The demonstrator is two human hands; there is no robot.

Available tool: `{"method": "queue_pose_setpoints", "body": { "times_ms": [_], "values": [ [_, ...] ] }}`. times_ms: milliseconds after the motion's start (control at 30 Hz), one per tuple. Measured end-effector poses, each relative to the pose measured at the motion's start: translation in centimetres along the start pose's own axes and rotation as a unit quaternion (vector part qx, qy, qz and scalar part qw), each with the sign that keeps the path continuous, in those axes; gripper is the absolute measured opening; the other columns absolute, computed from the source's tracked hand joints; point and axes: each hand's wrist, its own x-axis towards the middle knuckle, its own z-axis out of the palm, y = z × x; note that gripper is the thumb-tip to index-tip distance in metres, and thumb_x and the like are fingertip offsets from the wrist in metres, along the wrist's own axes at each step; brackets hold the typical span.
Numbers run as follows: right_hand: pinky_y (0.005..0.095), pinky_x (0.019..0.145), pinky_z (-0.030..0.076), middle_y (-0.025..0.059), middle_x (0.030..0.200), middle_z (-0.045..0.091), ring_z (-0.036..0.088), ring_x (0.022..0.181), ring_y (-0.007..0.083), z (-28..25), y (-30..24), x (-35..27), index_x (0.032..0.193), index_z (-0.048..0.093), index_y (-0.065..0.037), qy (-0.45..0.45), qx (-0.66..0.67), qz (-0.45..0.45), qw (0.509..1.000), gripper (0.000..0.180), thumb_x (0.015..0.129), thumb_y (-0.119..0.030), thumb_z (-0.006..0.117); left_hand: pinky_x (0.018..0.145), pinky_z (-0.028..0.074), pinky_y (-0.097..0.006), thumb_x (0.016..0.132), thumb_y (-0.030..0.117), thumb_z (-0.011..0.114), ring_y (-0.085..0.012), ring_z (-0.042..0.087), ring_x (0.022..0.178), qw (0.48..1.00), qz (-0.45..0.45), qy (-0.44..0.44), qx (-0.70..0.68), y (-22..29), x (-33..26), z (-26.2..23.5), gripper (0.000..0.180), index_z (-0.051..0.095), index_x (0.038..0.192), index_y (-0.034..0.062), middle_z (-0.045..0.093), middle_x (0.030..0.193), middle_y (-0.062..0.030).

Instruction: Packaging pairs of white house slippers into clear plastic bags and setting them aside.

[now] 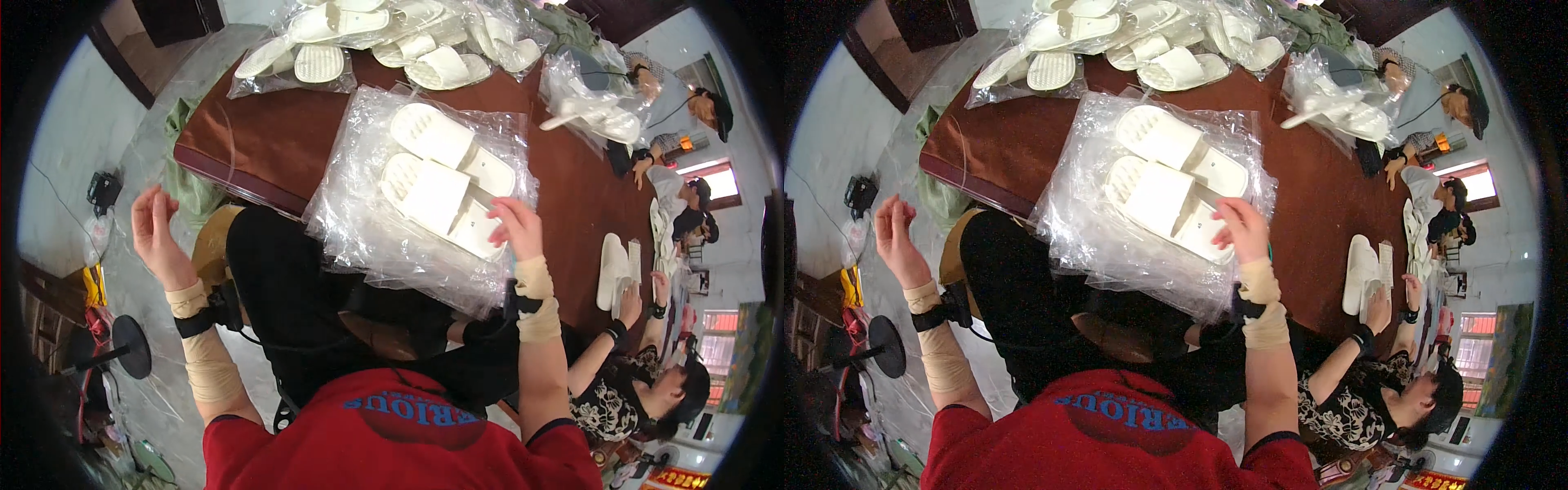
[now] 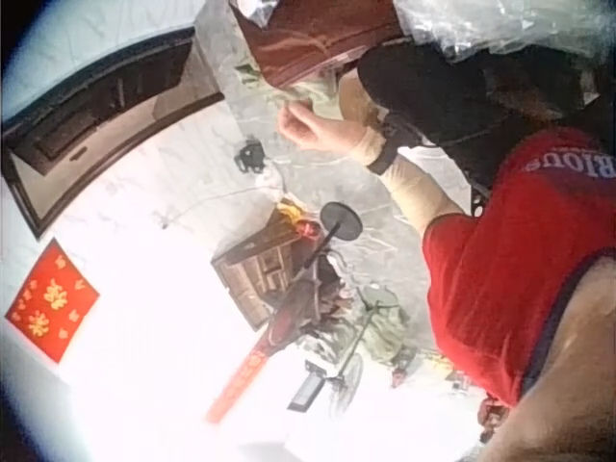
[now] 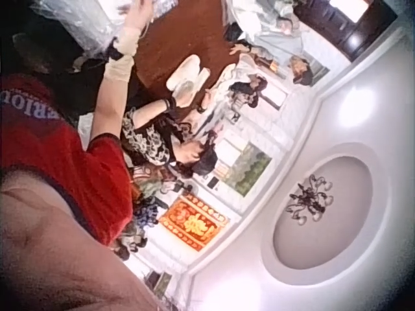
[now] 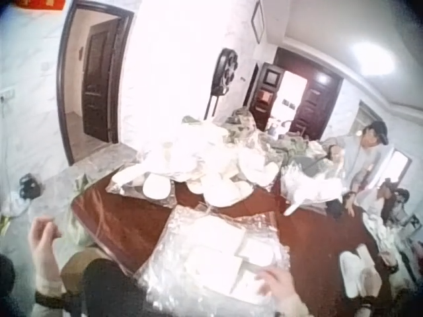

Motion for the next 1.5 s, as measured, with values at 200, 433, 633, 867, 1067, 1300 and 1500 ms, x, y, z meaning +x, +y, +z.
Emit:
{"method": "queue_pose_setpoints", "body": {
  "times_ms": [200,433,633,867,1067,1300,1500],
  "values": [
    [0.027,0.03,0.037,0.0135,0.082,0.063,0.051,0.036,0.0153,4.7,0.1,1.7,0.111,0.055,0.004,-0.045,0.098,0.06,0.992,0.035,0.09,-0.023,0.061,0.104,0.036,-0.039,0.078,0.001,0.066,-0.0315,0.047,0.122,0.901,0.238,-0.192,0.307,5.1,-3.7,9.7,0.041,0.059,0.119,0.0063,0.054,0.126,-0.012],
    [0.0263,0.034,0.036,0.0108,0.081,0.059,0.05,0.039,0.0146,5.2,-1.0,0.5,0.112,0.05,0.0,-0.071,0.078,0.071,0.992,0.03,0.09,-0.018,0.06,0.107,0.029,-0.053,0.089,0.028,0.058,-0.0319,0.036,0.133,0.827,0.269,-0.433,0.239,-1.2,-6.8,25.0,0.041,0.052,0.126,0.0118,0.044,0.139,-0.0142],
    [0.0229,0.047,0.049,0.0113,0.087,0.062,0.062,0.055,0.0159,-0.1,-4.5,-3.4,0.119,0.045,-0.004,0.027,-0.062,-0.011,0.998,0.028,0.094,-0.014,0.052,0.113,0.019,-0.052,0.091,0.037,0.055,-0.0296,0.017,0.143,0.841,0.126,-0.448,0.275,-6.3,-8.6,29.4,0.056,0.04,0.14,0.0143,0.026,0.152,-0.0106],
    [0.034,0.067,0.046,0.0077,0.085,0.055,0.058,0.078,0.024,-6.1,-7.0,-0.6,0.102,0.059,-0.013,-0.169,-0.524,-0.178,0.816,0.027,0.083,-0.031,0.066,0.115,0.013,-0.049,0.089,0.03,0.059,-0.0291,0.012,0.144,0.861,0.18,-0.42,0.225,-8.7,-8.9,28.5,0.061,0.035,0.143,0.0181,0.018,0.155,-0.0095],
    [0.0377,0.077,0.048,0.0051,0.094,0.054,0.054,0.094,0.0257,-3.2,-7.4,5.2,0.089,0.058,-0.013,-0.325,-0.662,-0.333,0.588,0.018,0.078,-0.025,0.066,0.115,0.013,-0.05,0.086,0.028,0.062,-0.0289,0.014,0.144,0.856,0.188,-0.419,0.238,-8.6,-8.8,28.0,0.063,0.036,0.142,0.0171,0.016,0.155,-0.0151],
    [0.0359,0.079,0.049,0.0063,0.098,0.053,0.053,0.099,0.0254,0.7,-7.0,8.7,0.095,0.06,-0.014,-0.302,-0.583,-0.377,0.654,0.017,0.081,-0.021,0.063,0.115,0.015,-0.048,0.084,0.031,0.063,-0.0294,0.017,0.143,0.858,0.179,-0.431,0.214,-8.3,-9.1,28.1,0.074,0.026,0.145,0.0096,0.016,0.155,-0.0157],
    [0.0419,0.075,0.049,0.011,0.1,0.055,0.059,0.09,0.0337,-8.8,-7.0,9.3,0.101,0.059,-0.011,-0.13,-0.56,-0.272,0.772,0.025,0.083,-0.027,0.063,0.115,0.014,-0.047,0.087,0.038,0.059,-0.0292,0.017,0.143,0.854,0.208,-0.403,0.257,-8.3,-9.3,27.8,0.071,0.031,0.144,0.0079,0.017,0.154,-0.0166]
  ]
}}
